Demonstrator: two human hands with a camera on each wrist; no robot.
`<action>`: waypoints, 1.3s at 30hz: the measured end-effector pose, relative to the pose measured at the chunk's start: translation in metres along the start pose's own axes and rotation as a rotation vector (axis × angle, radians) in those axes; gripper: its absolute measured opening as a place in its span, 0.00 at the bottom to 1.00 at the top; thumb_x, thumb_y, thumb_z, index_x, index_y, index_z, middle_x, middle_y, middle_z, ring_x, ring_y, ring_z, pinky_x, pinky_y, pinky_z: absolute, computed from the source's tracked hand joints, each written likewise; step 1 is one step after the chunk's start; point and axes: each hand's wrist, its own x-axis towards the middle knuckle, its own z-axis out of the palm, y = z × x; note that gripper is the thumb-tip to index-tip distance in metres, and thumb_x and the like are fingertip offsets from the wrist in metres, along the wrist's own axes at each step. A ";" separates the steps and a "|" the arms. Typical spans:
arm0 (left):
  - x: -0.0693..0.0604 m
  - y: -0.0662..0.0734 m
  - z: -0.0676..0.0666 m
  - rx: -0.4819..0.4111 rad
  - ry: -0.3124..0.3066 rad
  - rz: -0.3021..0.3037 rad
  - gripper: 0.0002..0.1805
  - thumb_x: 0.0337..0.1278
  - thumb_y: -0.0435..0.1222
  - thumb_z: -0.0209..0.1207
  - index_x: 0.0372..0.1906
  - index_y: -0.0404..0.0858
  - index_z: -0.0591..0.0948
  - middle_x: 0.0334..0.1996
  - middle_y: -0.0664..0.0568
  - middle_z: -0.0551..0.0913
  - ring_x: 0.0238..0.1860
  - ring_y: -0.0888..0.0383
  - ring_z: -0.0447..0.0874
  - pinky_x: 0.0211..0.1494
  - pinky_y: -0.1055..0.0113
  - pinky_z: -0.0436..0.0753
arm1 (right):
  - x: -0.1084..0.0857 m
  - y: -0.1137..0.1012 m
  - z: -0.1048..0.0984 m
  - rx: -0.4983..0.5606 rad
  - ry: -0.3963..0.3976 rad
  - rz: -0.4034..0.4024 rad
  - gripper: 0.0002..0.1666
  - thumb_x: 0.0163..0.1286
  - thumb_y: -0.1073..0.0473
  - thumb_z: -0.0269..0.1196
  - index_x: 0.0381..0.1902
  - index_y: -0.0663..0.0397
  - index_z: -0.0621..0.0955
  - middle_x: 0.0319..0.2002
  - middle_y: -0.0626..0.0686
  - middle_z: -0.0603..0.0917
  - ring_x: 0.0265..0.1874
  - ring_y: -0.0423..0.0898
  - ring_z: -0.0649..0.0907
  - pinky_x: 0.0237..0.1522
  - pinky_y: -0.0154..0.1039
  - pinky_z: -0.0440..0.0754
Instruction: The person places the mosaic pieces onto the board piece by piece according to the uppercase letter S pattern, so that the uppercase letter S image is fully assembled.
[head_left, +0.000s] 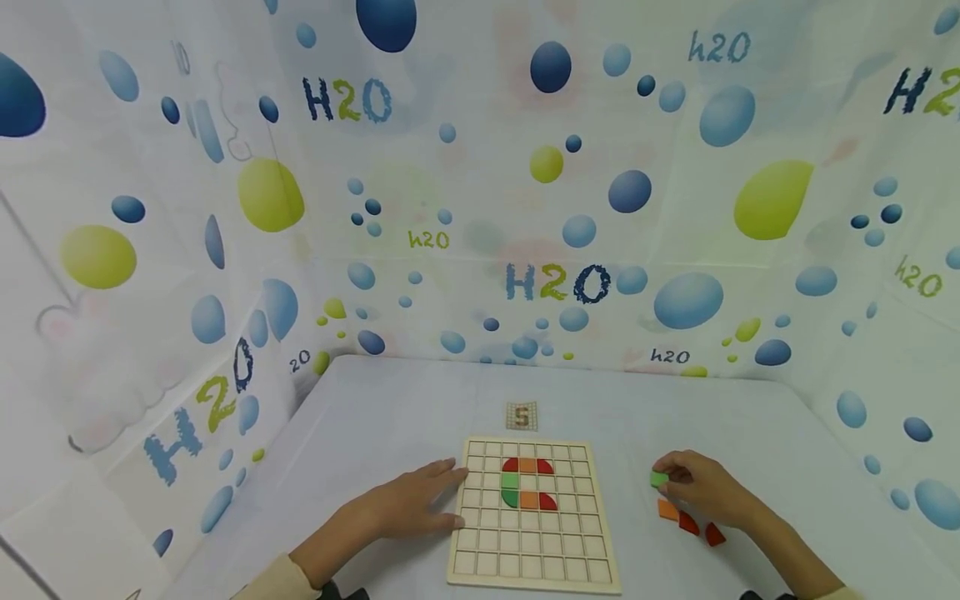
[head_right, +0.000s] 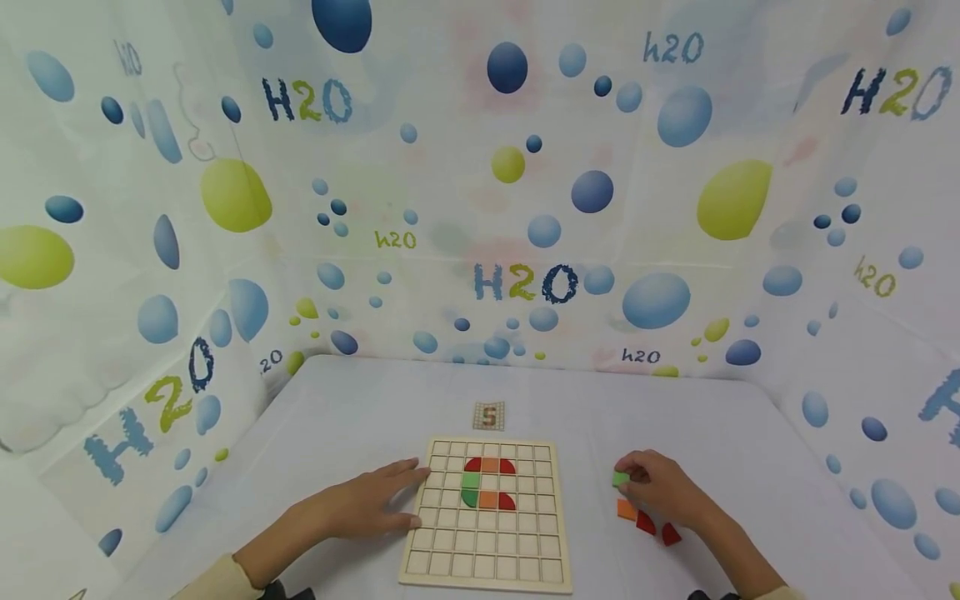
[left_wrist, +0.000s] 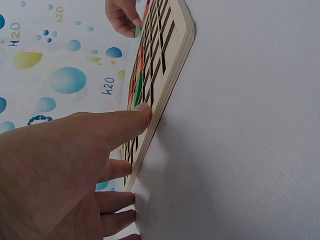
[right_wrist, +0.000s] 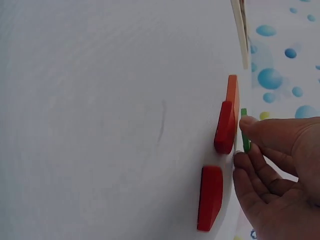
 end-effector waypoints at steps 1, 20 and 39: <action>0.000 0.000 0.000 0.000 0.002 0.001 0.46 0.63 0.67 0.63 0.81 0.51 0.68 0.81 0.44 0.64 0.81 0.43 0.63 0.77 0.39 0.71 | 0.001 -0.002 0.001 0.010 0.000 0.001 0.20 0.69 0.58 0.73 0.56 0.59 0.83 0.48 0.51 0.84 0.46 0.47 0.83 0.47 0.39 0.87; 0.003 0.000 0.001 -0.018 -0.007 -0.006 0.47 0.63 0.67 0.64 0.81 0.51 0.68 0.82 0.45 0.64 0.81 0.43 0.63 0.77 0.40 0.70 | -0.002 -0.076 0.045 -0.019 -0.056 -0.286 0.14 0.70 0.55 0.73 0.50 0.50 0.84 0.46 0.46 0.83 0.45 0.37 0.81 0.49 0.33 0.84; 0.003 -0.002 0.002 -0.010 -0.005 -0.009 0.46 0.63 0.67 0.64 0.81 0.53 0.67 0.82 0.45 0.64 0.81 0.43 0.63 0.77 0.40 0.70 | 0.002 -0.115 0.103 0.036 -0.186 -0.382 0.11 0.69 0.60 0.73 0.47 0.50 0.84 0.43 0.45 0.81 0.41 0.37 0.79 0.44 0.32 0.83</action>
